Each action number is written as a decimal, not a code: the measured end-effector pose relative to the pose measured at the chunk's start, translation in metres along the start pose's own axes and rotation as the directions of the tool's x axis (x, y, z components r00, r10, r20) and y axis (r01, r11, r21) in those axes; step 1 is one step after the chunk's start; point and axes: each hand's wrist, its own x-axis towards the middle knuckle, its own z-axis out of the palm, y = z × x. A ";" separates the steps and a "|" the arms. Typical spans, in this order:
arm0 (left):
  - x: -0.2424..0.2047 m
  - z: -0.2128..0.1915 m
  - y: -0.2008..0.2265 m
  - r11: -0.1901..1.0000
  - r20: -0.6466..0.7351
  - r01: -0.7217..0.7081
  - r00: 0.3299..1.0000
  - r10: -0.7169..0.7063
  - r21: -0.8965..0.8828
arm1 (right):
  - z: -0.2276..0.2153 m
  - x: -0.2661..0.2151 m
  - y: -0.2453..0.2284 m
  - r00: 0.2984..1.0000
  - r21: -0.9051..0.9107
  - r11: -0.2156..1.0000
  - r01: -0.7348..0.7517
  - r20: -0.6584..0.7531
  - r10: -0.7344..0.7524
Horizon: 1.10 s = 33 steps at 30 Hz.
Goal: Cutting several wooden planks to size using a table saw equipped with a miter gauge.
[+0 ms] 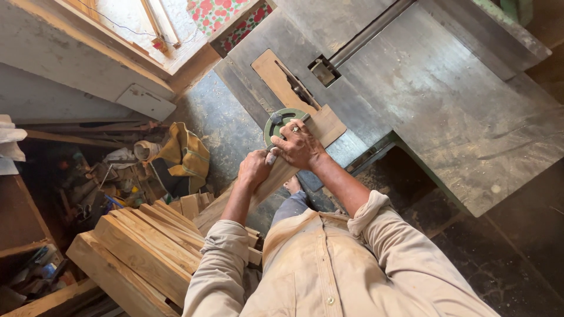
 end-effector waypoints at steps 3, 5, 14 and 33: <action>-0.001 -0.001 -0.001 1.000 -0.005 0.009 1.000 -0.009 -0.006 | 0.001 0.001 -0.001 1.000 0.005 1.000 -0.003 0.008 0.003; 0.001 -0.002 0.000 1.000 -0.004 0.013 1.000 -0.013 -0.006 | 0.002 0.002 -0.001 1.000 0.005 1.000 -0.006 0.011 0.006; 0.007 -0.004 -0.003 0.999 0.014 0.022 1.000 -0.023 0.026 | 0.005 0.006 0.002 1.000 0.000 1.000 0.000 -0.002 0.000; 0.000 0.003 0.000 1.000 0.026 0.013 1.000 -0.013 0.016 | 0.001 -0.007 -0.001 1.000 -0.023 1.000 0.003 -0.016 -0.003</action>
